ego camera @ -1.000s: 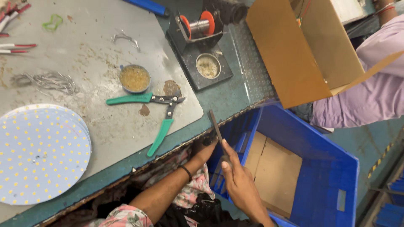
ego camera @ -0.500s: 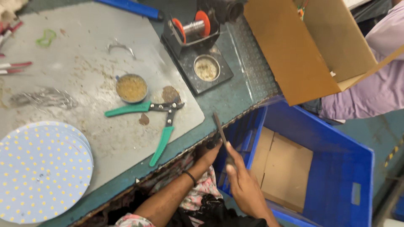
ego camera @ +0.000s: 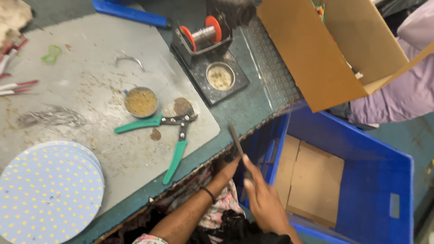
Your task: The person uses a soldering iron to attach wires to circular LED modules on a workbench. They handle multiple modules, applying solder to connection points and stacking the finished units.
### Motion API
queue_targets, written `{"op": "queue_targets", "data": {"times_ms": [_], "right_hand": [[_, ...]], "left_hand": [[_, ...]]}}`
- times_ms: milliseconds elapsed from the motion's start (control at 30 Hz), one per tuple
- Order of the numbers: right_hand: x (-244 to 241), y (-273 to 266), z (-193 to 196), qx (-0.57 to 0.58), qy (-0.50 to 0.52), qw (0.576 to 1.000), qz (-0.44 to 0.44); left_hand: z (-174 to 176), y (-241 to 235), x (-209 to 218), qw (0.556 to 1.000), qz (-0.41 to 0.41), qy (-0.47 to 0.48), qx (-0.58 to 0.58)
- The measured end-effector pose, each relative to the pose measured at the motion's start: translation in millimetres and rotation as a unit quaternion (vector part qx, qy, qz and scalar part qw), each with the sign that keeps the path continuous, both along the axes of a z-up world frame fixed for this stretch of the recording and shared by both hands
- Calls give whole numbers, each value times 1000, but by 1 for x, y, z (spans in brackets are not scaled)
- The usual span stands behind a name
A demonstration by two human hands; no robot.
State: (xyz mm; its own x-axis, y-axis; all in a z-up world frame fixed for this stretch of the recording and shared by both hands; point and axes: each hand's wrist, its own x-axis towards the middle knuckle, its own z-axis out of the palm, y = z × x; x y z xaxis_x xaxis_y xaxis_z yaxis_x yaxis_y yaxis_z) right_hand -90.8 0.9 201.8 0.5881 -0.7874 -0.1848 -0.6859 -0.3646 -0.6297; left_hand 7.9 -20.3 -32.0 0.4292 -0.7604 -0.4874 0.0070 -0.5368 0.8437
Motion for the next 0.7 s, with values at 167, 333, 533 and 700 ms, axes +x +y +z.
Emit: {"op": "queue_targets", "data": {"times_ms": [167, 333, 533, 700], "right_hand": [[-1, -6, -11, 74, 19, 996, -53], [12, -7, -5, -132, -158, 976, 71], [-1, 4, -4, 114, 7, 991, -76], [0, -4, 5, 64, 10, 997, -49]], "left_hand": [[0, -3, -5, 999, 34, 25, 20], [5, -2, 8, 996, 10, -88, 8], [-6, 5, -5, 997, 59, 40, 43], [7, -4, -3, 987, 111, 84, -74]]}}
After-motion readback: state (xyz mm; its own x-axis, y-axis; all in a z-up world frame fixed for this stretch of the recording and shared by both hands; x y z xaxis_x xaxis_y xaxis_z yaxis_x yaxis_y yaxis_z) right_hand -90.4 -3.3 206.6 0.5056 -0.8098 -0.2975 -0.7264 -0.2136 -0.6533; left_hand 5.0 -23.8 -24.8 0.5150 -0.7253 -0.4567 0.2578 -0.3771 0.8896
